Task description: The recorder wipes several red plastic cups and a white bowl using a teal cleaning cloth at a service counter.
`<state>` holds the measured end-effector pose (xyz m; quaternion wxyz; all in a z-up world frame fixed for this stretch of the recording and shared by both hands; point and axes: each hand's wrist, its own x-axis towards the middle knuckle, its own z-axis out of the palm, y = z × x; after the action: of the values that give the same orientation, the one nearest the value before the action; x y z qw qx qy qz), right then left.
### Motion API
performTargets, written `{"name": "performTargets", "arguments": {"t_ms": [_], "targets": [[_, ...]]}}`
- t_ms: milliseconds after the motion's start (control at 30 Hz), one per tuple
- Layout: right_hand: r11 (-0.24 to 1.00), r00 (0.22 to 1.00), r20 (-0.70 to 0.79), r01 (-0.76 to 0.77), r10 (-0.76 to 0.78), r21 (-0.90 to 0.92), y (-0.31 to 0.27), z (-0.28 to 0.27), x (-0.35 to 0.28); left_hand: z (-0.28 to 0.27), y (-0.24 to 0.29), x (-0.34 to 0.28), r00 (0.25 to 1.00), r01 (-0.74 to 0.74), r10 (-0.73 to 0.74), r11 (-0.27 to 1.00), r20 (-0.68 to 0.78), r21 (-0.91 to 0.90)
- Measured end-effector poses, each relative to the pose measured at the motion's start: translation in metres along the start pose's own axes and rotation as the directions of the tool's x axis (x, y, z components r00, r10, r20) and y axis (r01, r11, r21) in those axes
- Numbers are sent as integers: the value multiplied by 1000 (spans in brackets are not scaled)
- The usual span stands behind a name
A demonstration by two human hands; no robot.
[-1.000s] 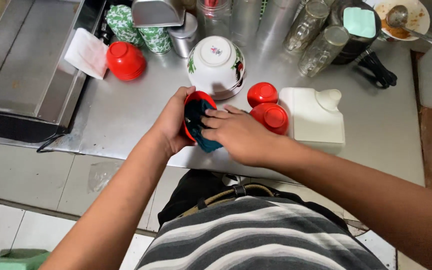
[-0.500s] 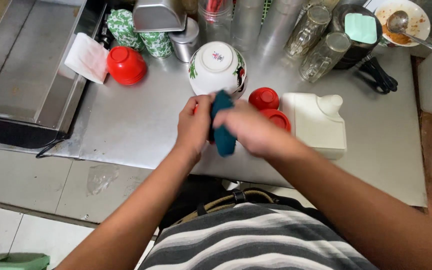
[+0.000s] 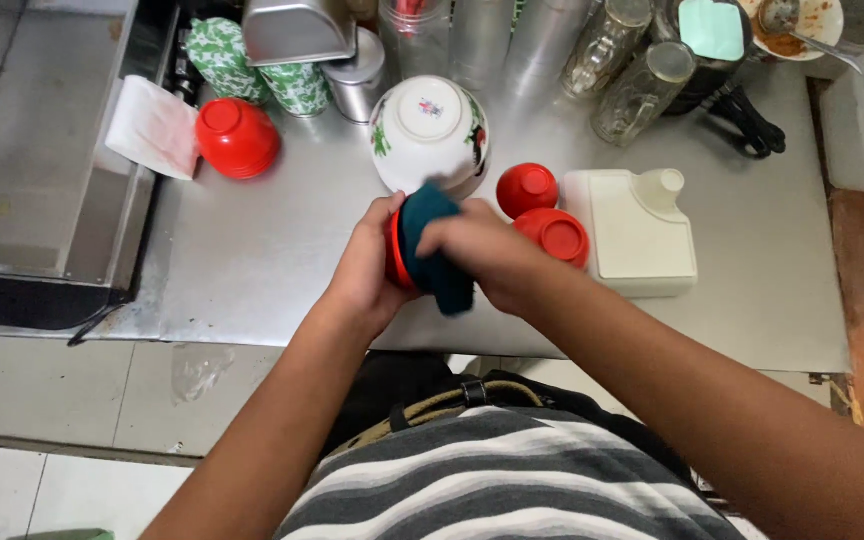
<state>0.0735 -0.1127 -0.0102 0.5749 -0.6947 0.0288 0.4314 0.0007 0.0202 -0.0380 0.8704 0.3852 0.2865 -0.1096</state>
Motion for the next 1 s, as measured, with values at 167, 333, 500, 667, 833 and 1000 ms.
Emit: {"name": "performTargets", "arguments": {"t_ms": [167,333,500,667,833,1000], "targets": [[984,997,-3,77,-77,160,-9,20,-2,5,46,-28,999,51,-50,997,-18,55],[258,564,382,749,-732,-610,4,32,-35,-43,47,-11,948,-170,173,985,266,-35],[-124,493,536,645,-686,-754,25,37,-36,-43,49,-29,992,124,-124,992,-18,-3],[822,949,168,316,-268,-474,5,72,-49,-59,27,-29,983,182,-180,981,32,-69],[954,957,131,275,-260,-118,10,82,-43,-60,38,-42,989,140,-136,988,57,-63],[287,774,387,571,-501,-769,2,88,-73,-88,37,-39,993,79,-97,972,-69,-223]]}}
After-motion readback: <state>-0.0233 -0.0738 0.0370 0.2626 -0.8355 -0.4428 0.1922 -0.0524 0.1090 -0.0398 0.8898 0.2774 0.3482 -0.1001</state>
